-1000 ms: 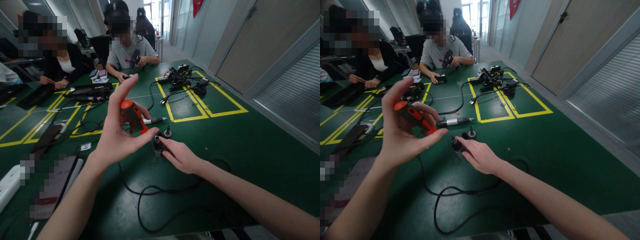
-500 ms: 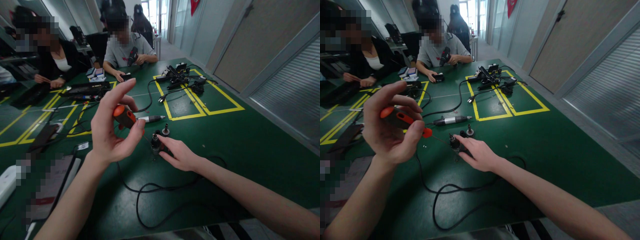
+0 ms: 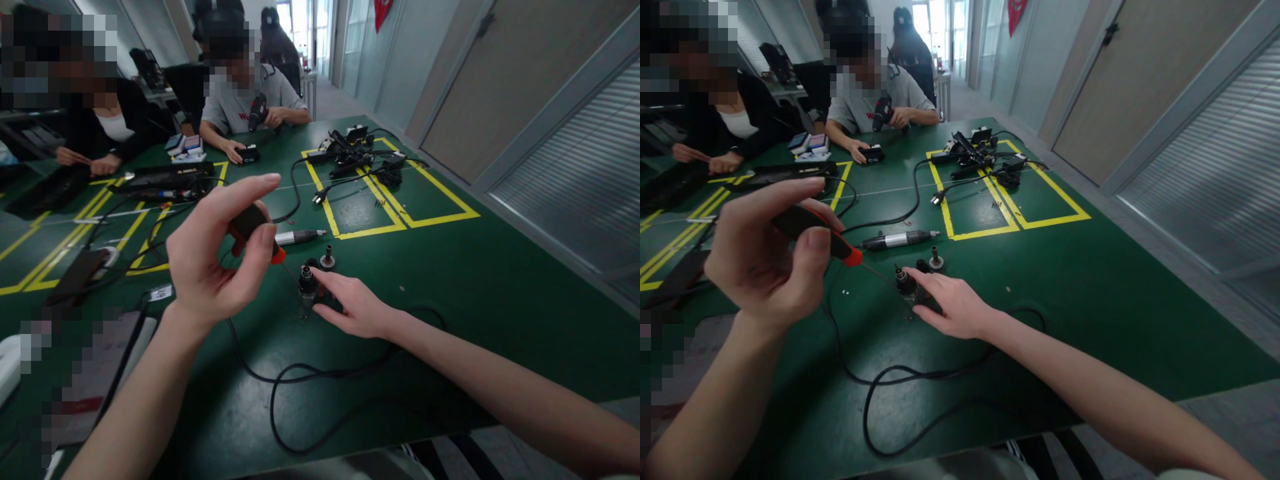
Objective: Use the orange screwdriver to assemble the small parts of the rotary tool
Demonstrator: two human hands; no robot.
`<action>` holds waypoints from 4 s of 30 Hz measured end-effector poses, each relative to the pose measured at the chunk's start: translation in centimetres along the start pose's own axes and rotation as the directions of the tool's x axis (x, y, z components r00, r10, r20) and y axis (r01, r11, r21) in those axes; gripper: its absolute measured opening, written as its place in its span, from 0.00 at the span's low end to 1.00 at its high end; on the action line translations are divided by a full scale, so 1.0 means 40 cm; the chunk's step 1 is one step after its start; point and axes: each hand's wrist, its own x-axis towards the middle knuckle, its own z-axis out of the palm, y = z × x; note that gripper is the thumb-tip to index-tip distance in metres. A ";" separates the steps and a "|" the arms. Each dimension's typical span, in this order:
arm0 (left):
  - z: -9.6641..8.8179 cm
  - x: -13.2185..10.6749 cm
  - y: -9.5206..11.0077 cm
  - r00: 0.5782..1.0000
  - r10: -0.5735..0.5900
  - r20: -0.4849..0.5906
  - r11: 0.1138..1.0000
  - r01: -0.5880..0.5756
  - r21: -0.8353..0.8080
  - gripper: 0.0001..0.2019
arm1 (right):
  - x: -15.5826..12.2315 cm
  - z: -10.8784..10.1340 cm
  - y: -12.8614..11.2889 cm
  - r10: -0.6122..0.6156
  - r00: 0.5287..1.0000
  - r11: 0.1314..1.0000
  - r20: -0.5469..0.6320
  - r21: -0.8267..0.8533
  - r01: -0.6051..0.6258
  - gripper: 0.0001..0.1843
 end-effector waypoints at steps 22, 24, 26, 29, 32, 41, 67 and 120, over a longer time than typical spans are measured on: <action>-0.012 0.014 0.007 0.996 0.011 0.088 0.994 -0.001 -0.112 0.25 | 0.000 0.007 0.004 0.004 1.000 1.000 -0.026 -0.017 -0.004 0.31; -0.008 0.010 0.000 0.998 0.026 0.060 0.993 -0.019 -0.119 0.30 | 0.001 0.008 0.004 0.015 1.000 1.000 -0.023 -0.021 -0.015 0.31; -0.005 0.007 -0.006 0.997 0.051 0.063 0.989 -0.042 -0.139 0.33 | 0.002 0.008 0.003 0.019 1.000 1.000 -0.020 -0.024 -0.019 0.31; -0.007 0.007 -0.005 0.985 0.039 0.167 0.983 -0.008 -0.182 0.33 | 0.002 0.008 0.002 0.018 1.000 0.999 -0.024 -0.027 -0.019 0.30; -0.012 0.009 0.005 0.971 -0.005 0.241 0.978 0.055 -0.200 0.35 | 0.001 0.009 0.002 0.029 0.999 0.999 -0.018 -0.028 -0.030 0.31; -0.010 0.006 0.022 0.957 -0.050 0.287 0.980 0.102 -0.169 0.43 | -0.003 0.014 0.001 0.051 0.999 0.999 -0.012 -0.005 -0.051 0.29; -0.003 0.005 0.015 0.958 -0.101 0.269 0.960 0.165 -0.227 0.40 | 0.003 0.015 0.001 0.044 0.999 0.998 -0.013 -0.032 -0.045 0.29; -0.024 0.021 0.032 0.918 -0.106 0.383 0.961 0.194 -0.199 0.40 | 0.002 0.010 0.002 0.066 0.998 0.998 0.004 -0.002 -0.066 0.29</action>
